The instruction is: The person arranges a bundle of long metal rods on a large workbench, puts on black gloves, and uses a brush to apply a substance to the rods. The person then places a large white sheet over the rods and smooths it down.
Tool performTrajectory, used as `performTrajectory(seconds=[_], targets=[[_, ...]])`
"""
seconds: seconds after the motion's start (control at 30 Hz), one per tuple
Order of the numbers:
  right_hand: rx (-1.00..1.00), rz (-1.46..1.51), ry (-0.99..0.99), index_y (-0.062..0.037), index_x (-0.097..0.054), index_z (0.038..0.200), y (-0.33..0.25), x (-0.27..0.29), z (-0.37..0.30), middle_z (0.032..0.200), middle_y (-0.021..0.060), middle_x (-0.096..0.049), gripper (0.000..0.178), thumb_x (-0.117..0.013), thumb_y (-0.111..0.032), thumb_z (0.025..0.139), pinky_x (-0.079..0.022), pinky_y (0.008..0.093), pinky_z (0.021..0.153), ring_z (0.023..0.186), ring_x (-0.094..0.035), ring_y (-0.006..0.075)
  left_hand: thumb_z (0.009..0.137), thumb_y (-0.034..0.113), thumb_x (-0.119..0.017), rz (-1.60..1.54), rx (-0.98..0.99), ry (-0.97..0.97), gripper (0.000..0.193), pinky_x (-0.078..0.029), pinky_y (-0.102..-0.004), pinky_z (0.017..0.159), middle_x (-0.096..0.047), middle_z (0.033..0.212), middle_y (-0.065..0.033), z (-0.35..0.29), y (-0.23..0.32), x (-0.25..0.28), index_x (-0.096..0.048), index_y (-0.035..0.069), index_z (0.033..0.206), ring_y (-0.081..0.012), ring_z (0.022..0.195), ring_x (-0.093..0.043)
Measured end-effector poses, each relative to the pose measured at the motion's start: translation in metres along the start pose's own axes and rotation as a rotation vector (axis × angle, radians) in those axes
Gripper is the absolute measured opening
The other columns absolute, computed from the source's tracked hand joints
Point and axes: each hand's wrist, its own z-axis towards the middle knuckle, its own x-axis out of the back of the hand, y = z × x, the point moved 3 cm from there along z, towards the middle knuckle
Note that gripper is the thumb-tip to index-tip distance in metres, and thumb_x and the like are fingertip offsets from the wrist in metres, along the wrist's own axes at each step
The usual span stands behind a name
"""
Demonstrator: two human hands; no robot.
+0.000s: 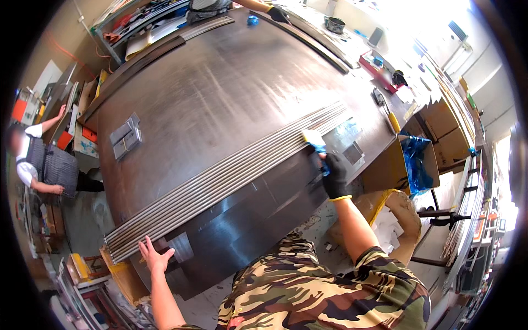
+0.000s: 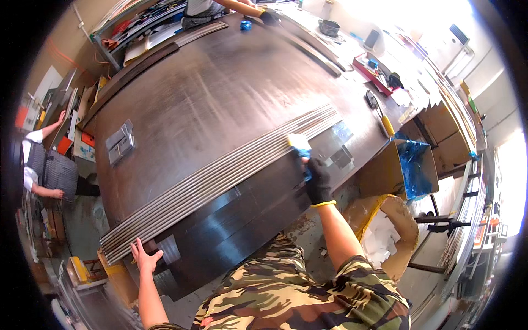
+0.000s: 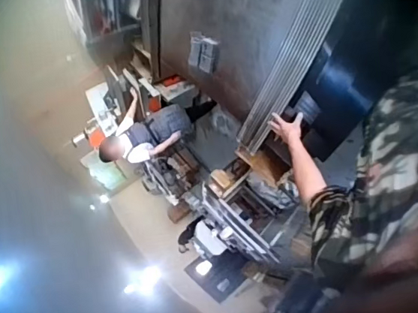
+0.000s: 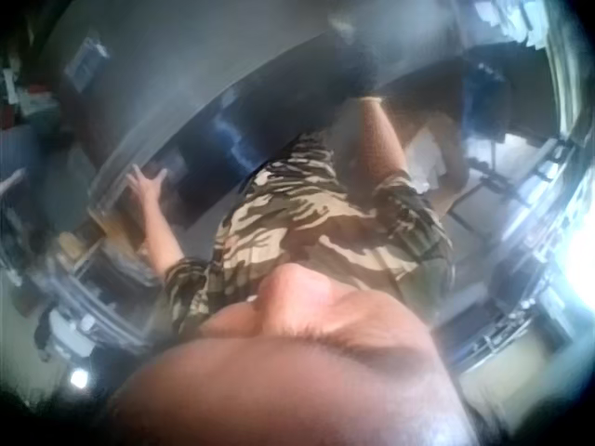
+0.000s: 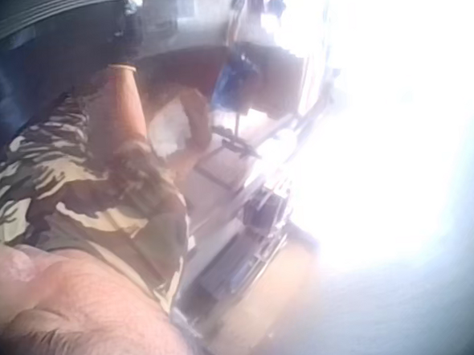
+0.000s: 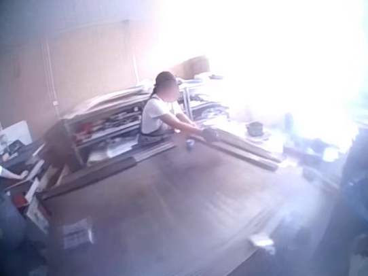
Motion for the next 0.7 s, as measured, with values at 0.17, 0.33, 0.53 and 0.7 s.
performTrajectory(seconds=[0.17, 0.33, 0.53, 0.7], targets=[[0.403, -0.294, -0.483, -0.0083, -0.065, 0.106, 0.005, -0.102, -0.071, 0.098, 0.0098, -0.063, 0.020, -0.059, -0.005, 0.088, -0.049, 0.0309, 0.079, 0.091, -0.061, 0.0190, 0.057, 0.033, -0.091, -0.010, -0.040, 0.015, 0.123, -0.018, -0.0442, 0.120, -0.006, 0.160, -0.0212, 0.007, 0.005, -0.004, -0.018, 0.019, 0.155, -0.0354, 0.148, -0.007], [0.188, -0.616, -0.206, -0.0070, -0.066, 0.098, 0.008, -0.069, 0.017, 0.083, 0.0117, -0.064, 0.011, -0.057, -0.009, 0.091, -0.049, 0.0346, 0.067, 0.077, -0.062, 0.0196, 0.056, 0.033, -0.092, -0.002, 0.010, -0.003, 0.124, -0.019, -0.0426, 0.120, -0.006, 0.161, -0.0194, -0.004, 0.001, 0.002, -0.018, 0.019, 0.155, -0.0338, 0.149, -0.007], [0.666, -0.493, -0.566, -0.0066, -0.065, 0.095, 0.039, -0.177, -0.067, 0.087, 0.0157, -0.063, 0.010, -0.062, -0.013, 0.088, -0.049, 0.0386, 0.067, 0.079, -0.062, 0.0268, 0.058, 0.041, -0.090, 0.083, 0.029, -0.003, 0.123, -0.020, -0.0431, 0.119, -0.008, 0.161, -0.0179, -0.003, 0.009, 0.005, -0.017, 0.021, 0.155, -0.0316, 0.149, -0.010], [0.179, -0.271, -0.269, -0.0024, -0.064, 0.098, 0.013, -0.130, 0.010, 0.089, 0.0157, -0.063, 0.014, -0.059, -0.008, 0.087, -0.048, 0.0352, 0.076, 0.084, -0.061, 0.0262, 0.058, 0.046, -0.089, 0.084, 0.016, 0.002, 0.122, -0.020, -0.0446, 0.119, -0.009, 0.161, -0.0173, -0.006, 0.007, 0.008, -0.018, 0.021, 0.155, -0.0311, 0.149, -0.009]])
